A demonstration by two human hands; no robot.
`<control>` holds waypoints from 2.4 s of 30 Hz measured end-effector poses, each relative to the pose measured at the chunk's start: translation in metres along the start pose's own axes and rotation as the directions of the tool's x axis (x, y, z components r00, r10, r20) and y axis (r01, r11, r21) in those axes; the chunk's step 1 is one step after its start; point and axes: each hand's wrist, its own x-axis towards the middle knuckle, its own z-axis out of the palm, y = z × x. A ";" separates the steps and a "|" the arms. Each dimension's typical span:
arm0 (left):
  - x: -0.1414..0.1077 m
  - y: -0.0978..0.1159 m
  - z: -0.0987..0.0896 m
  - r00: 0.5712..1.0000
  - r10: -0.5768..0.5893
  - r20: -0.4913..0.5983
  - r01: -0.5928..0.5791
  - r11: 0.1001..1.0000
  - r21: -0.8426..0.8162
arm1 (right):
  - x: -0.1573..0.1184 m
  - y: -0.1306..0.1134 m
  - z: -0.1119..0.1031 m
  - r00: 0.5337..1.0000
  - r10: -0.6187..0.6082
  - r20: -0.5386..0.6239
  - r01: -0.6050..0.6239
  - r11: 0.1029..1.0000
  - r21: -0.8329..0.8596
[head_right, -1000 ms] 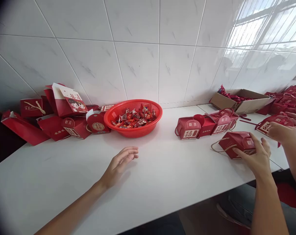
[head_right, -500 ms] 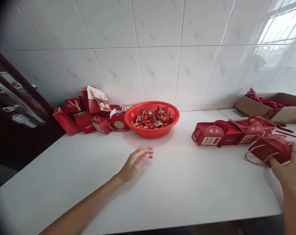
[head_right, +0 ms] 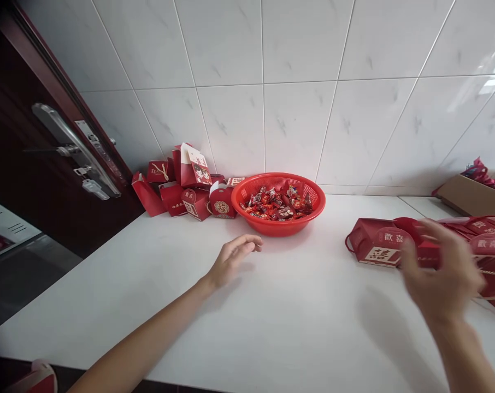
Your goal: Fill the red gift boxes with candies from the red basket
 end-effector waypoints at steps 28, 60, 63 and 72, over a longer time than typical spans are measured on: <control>0.141 0.030 -0.177 0.521 0.171 -0.836 0.272 0.895 0.352 | -0.107 -0.180 0.029 0.648 -0.670 0.362 0.071 0.526 0.848; 0.000 0.017 -0.058 0.968 0.237 0.087 -0.237 0.972 -0.011 | -0.068 -0.144 0.045 0.844 -0.070 0.531 -0.398 0.583 0.709; -0.010 -0.006 -0.035 0.961 0.186 0.203 -0.185 0.983 -0.024 | -0.063 -0.138 0.043 0.792 0.000 0.611 -0.537 0.476 0.697; -0.005 0.005 -0.028 0.899 0.428 0.093 -0.437 0.859 0.266 | -0.070 -0.146 0.034 0.663 -0.056 0.746 -0.689 0.345 0.638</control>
